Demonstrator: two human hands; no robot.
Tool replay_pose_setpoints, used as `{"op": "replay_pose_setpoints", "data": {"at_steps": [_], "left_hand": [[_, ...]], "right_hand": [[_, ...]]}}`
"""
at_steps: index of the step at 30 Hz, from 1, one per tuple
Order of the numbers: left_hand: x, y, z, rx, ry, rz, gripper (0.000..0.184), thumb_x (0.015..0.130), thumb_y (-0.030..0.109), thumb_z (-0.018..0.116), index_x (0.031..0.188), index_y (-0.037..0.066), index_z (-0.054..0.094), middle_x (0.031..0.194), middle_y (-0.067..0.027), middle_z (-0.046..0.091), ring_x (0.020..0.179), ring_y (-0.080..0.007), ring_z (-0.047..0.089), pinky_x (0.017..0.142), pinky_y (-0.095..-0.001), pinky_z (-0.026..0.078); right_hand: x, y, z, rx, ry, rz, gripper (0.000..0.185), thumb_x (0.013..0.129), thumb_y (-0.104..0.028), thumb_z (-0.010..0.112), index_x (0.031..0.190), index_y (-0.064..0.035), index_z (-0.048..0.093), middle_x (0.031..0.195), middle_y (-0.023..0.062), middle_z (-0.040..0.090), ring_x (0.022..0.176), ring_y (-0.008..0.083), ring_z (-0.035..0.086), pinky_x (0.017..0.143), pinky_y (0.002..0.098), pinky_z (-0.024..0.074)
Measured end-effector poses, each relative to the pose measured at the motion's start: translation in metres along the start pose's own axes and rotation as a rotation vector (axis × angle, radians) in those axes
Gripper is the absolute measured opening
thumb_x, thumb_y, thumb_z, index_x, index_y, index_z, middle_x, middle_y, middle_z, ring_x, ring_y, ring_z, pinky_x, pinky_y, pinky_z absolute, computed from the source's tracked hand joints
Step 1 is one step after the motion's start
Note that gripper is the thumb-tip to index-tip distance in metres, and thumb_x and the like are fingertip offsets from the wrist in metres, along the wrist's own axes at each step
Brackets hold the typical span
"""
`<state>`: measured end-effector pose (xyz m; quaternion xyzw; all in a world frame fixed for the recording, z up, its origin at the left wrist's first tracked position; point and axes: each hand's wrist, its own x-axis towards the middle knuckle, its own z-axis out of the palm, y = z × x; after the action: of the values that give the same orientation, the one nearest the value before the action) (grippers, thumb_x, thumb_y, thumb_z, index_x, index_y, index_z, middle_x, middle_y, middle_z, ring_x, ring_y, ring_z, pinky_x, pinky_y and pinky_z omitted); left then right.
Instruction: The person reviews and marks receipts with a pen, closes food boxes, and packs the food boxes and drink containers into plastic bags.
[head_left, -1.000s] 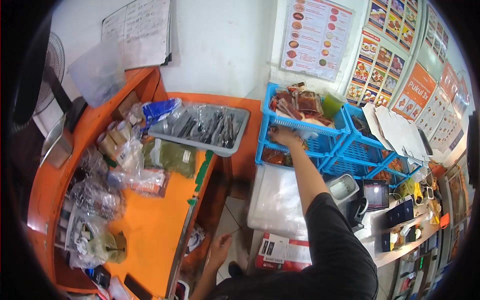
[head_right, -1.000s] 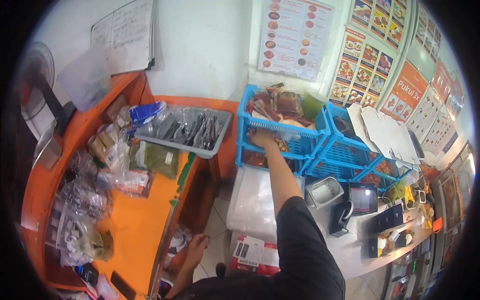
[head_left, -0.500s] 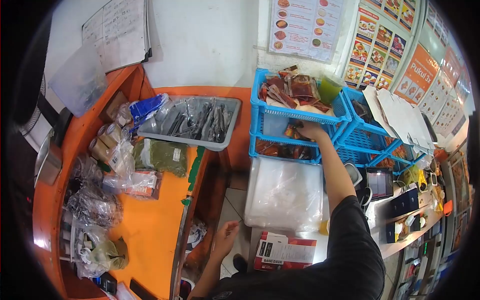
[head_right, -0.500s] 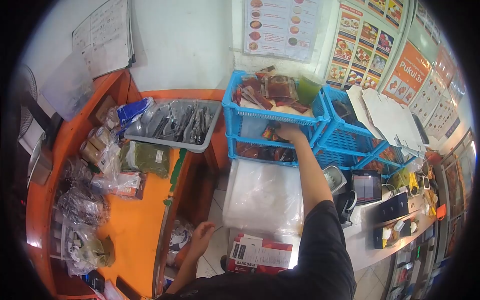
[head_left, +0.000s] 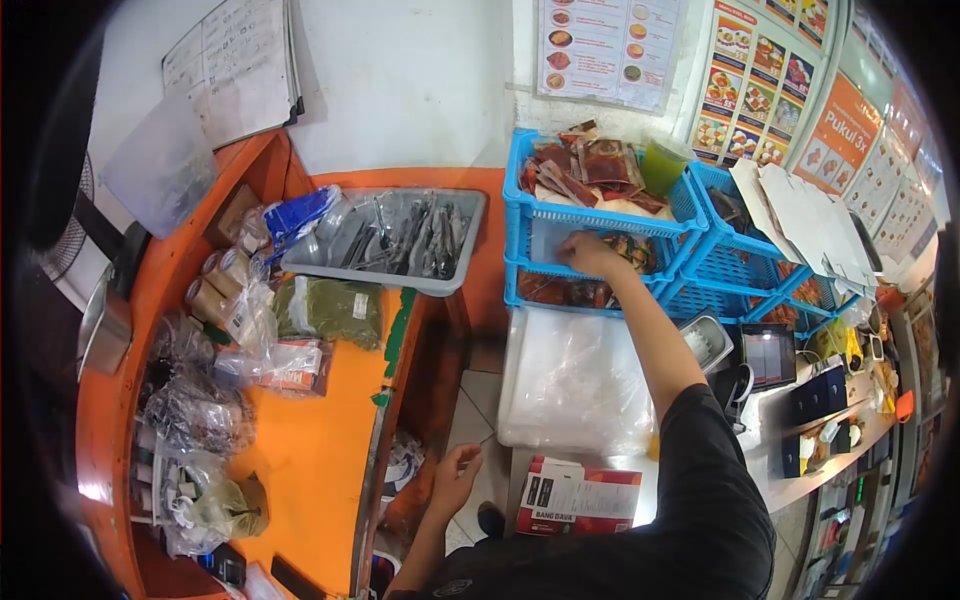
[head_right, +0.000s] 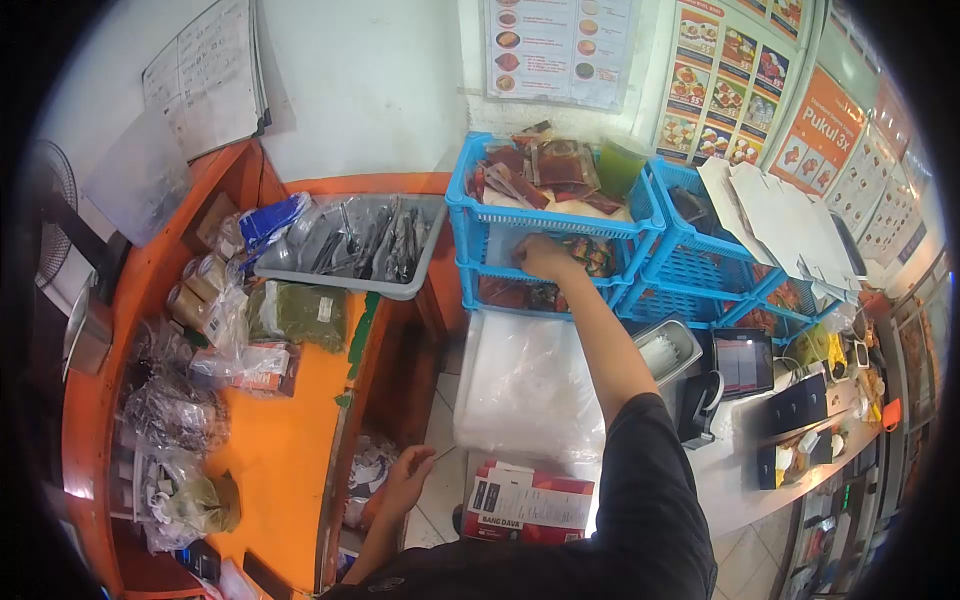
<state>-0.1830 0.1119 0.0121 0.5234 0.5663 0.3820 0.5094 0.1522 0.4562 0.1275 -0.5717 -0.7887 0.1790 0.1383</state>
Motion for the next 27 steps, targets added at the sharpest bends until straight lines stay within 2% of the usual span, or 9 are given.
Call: {"op": "replay_pose_setpoints", "data": {"at_steps": [3, 6, 9, 12, 18, 21, 24, 27], "left_hand": [[-0.003, 0.015, 0.002, 0.029, -0.014, -0.04, 0.023, 0.089, 0.013, 0.061, 0.11, 0.002, 0.061, 0.105, -0.0078, 0.065, 0.098, -0.0149, 0.06, 0.086, -0.0277, 0.046], [-0.005, 0.019, 0.008, 0.055, -0.023, -0.025, 0.024, 0.089, 0.014, 0.062, 0.109, 0.002, 0.061, 0.104, -0.0091, 0.066, 0.097, -0.0159, 0.062, 0.085, -0.0282, 0.048], [-0.007, 0.019, 0.013, 0.053, -0.042, 0.016, 0.025, 0.089, 0.015, 0.062, 0.109, 0.001, 0.061, 0.104, -0.0103, 0.066, 0.097, -0.0177, 0.063, 0.084, -0.0301, 0.049], [-0.011, 0.028, 0.011, 0.084, -0.045, 0.021, 0.026, 0.089, 0.016, 0.062, 0.11, 0.001, 0.061, 0.105, -0.011, 0.066, 0.098, -0.0189, 0.064, 0.084, -0.0314, 0.049], [-0.01, 0.027, 0.002, 0.114, -0.026, 0.023, 0.027, 0.089, 0.017, 0.061, 0.111, 0.001, 0.06, 0.106, -0.0119, 0.066, 0.098, -0.0203, 0.064, 0.084, -0.0318, 0.049], [-0.01, 0.025, 0.003, 0.127, -0.026, 0.016, 0.029, 0.09, 0.019, 0.06, 0.113, 0.001, 0.06, 0.108, -0.0127, 0.066, 0.097, -0.0214, 0.064, 0.081, -0.0314, 0.05], [-0.01, 0.032, 0.003, 0.104, -0.02, 0.009, 0.028, 0.089, 0.017, 0.061, 0.112, 0.002, 0.06, 0.107, -0.0124, 0.066, 0.097, -0.021, 0.064, 0.082, -0.0309, 0.049], [-0.013, 0.028, 0.002, 0.1, 0.0, 0.014, 0.025, 0.089, 0.014, 0.061, 0.11, 0.001, 0.061, 0.106, -0.0118, 0.065, 0.097, -0.0201, 0.063, 0.084, -0.0311, 0.048]], "right_hand": [[0.003, 0.007, 0.006, -0.129, 0.119, -0.076, 0.037, 0.075, -0.019, 0.066, 0.109, -0.0054, 0.068, 0.11, 0.0191, 0.063, 0.105, 0.0338, 0.058, 0.094, 0.039, 0.0439], [0.008, 0.006, 0.007, -0.094, 0.169, -0.118, 0.032, 0.075, -0.018, 0.065, 0.103, -0.0041, 0.07, 0.099, 0.0186, 0.066, 0.098, 0.0331, 0.061, 0.09, 0.0386, 0.0461], [0.007, -0.004, 0.0, -0.025, 0.135, -0.036, 0.029, 0.074, -0.017, 0.066, 0.099, -0.0023, 0.07, 0.091, 0.0173, 0.068, 0.091, 0.0331, 0.064, 0.086, 0.0384, 0.0483], [0.005, -0.005, 0.003, -0.058, 0.254, -0.004, 0.026, 0.072, -0.014, 0.066, 0.094, -0.0013, 0.069, 0.085, 0.0159, 0.069, 0.085, 0.0324, 0.065, 0.082, 0.0383, 0.0497], [-0.001, -0.016, 0.004, 0.038, 0.231, -0.031, 0.016, 0.074, -0.014, 0.063, 0.085, -0.0034, 0.067, 0.089, 0.0157, 0.068, 0.088, 0.0319, 0.064, 0.08, 0.0399, 0.0494], [0.006, -0.022, -0.006, -0.046, -0.015, 0.061, 0.02, 0.08, -0.015, 0.059, 0.095, -0.0046, 0.066, 0.103, 0.0208, 0.064, 0.096, 0.0369, 0.061, 0.085, 0.0445, 0.0476], [0.015, -0.016, 0.005, -0.088, 0.159, 0.113, 0.024, 0.084, -0.018, 0.057, 0.102, -0.0034, 0.064, 0.109, 0.0237, 0.061, 0.1, 0.0383, 0.06, 0.086, 0.0459, 0.047], [0.012, -0.015, 0.002, -0.011, 0.423, 0.074, 0.028, 0.088, -0.023, 0.054, 0.104, -0.001, 0.061, 0.108, 0.0265, 0.06, 0.101, 0.0395, 0.059, 0.086, 0.0472, 0.0466]]}}
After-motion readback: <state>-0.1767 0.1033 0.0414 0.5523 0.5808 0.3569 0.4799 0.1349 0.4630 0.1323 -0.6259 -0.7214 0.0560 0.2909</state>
